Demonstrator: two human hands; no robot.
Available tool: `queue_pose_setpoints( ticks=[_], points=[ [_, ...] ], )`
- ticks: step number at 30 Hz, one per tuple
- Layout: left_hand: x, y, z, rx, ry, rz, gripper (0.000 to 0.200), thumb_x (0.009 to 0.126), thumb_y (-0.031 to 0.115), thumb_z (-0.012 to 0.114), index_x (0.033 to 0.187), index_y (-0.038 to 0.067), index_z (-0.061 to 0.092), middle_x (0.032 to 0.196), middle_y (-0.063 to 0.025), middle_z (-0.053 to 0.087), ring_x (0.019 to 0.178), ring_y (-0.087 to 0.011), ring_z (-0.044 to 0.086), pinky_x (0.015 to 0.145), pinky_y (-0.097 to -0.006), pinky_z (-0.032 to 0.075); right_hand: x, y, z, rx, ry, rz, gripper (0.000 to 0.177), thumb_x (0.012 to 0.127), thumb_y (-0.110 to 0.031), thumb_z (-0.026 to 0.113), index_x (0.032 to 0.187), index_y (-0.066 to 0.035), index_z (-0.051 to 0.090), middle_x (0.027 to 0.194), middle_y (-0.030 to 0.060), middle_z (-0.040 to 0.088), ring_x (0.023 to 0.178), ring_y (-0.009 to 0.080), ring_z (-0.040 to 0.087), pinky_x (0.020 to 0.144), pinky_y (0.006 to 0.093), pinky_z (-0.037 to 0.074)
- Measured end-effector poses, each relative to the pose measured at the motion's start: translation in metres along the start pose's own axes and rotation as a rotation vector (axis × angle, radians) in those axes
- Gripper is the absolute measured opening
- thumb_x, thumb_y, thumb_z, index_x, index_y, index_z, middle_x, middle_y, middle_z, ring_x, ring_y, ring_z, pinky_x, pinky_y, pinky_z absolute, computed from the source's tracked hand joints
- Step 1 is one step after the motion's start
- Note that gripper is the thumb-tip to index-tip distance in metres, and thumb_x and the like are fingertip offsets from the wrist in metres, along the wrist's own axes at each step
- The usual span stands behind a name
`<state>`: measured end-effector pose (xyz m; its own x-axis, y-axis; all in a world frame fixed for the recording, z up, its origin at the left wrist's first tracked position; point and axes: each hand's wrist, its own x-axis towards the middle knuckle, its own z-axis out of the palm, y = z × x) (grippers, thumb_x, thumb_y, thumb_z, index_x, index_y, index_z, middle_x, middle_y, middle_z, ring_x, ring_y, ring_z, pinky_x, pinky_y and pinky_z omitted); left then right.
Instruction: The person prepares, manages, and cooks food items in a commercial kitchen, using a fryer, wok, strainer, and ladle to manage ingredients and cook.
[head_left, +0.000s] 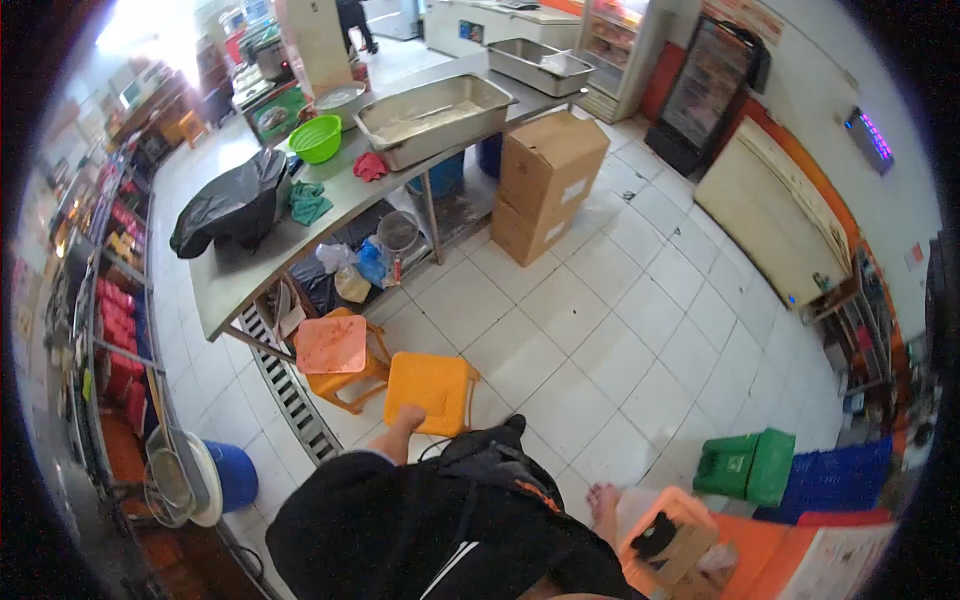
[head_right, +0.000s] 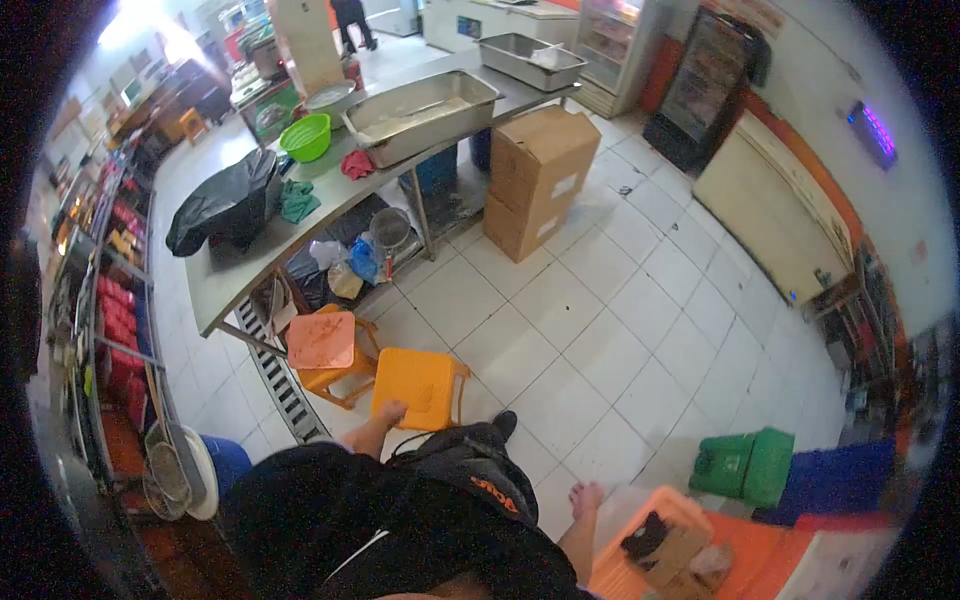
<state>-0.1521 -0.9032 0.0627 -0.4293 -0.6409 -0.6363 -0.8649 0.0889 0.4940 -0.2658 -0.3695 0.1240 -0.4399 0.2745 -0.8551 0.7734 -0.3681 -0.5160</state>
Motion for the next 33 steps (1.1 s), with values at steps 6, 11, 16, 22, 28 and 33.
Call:
queue_pose_setpoints(
  ticks=[6, 11, 16, 22, 28, 33],
  points=[
    [0.066, 0.246, 0.029, -0.299, 0.125, 0.324, 0.043, 0.081, 0.033, 0.062, 0.106, -0.002, 0.064, 0.106, -0.0196, 0.066, 0.101, -0.0303, 0.063, 0.088, -0.0375, 0.048, 0.062, 0.007, -0.017, -0.953, -0.130, 0.019, 0.016, 0.092, -0.025, 0.043, 0.087, -0.012, 0.050, 0.078, 0.0099, 0.059, 0.062, 0.0259, 0.055, 0.052, 0.0366, 0.045],
    [0.093, 0.444, -0.010, -0.605, 0.335, 0.463, 0.046, 0.083, 0.033, 0.065, 0.115, 0.001, 0.055, 0.115, -0.0164, 0.059, 0.100, -0.0276, 0.059, 0.086, -0.0368, 0.047, 0.097, -0.067, 0.050, -1.064, -0.160, 0.008, 0.014, 0.089, -0.021, 0.045, 0.081, -0.011, 0.050, 0.073, 0.0097, 0.057, 0.058, 0.0248, 0.054, 0.048, 0.0363, 0.043],
    [0.197, 0.569, -0.083, -1.027, 0.585, 0.413, 0.040, 0.084, 0.030, 0.065, 0.108, 0.000, 0.054, 0.104, -0.0128, 0.061, 0.094, -0.0229, 0.058, 0.083, -0.0342, 0.046, 0.150, -0.162, 0.135, -1.087, -0.176, -0.048, 0.015, 0.087, -0.018, 0.047, 0.074, -0.010, 0.050, 0.068, 0.0094, 0.055, 0.054, 0.0236, 0.054, 0.044, 0.0359, 0.042],
    [0.253, 0.636, -0.189, -1.060, 0.829, -0.148, 0.070, 0.080, 0.050, 0.067, 0.118, -0.005, 0.048, 0.121, -0.0224, 0.054, 0.111, -0.0333, 0.053, 0.094, -0.0403, 0.043, 0.251, -0.312, 0.285, -0.712, -0.135, -0.193, 0.017, 0.083, -0.013, 0.050, 0.066, -0.010, 0.051, 0.062, 0.0091, 0.053, 0.049, 0.0222, 0.053, 0.039, 0.0355, 0.041],
    [0.302, 0.646, -0.238, -1.055, 0.984, -0.326, 0.086, 0.080, 0.056, 0.062, 0.128, -0.009, 0.036, 0.132, -0.0297, 0.041, 0.122, -0.0378, 0.045, 0.102, -0.0456, 0.037, 0.231, -0.506, 0.558, -0.509, -0.384, -0.501, 0.010, 0.088, -0.015, 0.050, 0.094, -0.007, 0.052, 0.079, 0.0078, 0.059, 0.065, 0.0164, 0.057, 0.052, 0.0278, 0.045],
    [0.322, 0.654, -0.248, -1.029, 1.020, -0.315, 0.070, 0.081, 0.034, 0.067, 0.129, -0.007, 0.037, 0.129, -0.0275, 0.046, 0.117, -0.0388, 0.050, 0.096, -0.0449, 0.042, 0.162, -0.539, 0.707, -0.460, -0.561, -0.543, 0.021, 0.089, -0.018, 0.055, 0.108, -0.009, 0.053, 0.093, 0.0044, 0.060, 0.080, 0.0159, 0.058, 0.067, 0.0293, 0.046]
  ],
)
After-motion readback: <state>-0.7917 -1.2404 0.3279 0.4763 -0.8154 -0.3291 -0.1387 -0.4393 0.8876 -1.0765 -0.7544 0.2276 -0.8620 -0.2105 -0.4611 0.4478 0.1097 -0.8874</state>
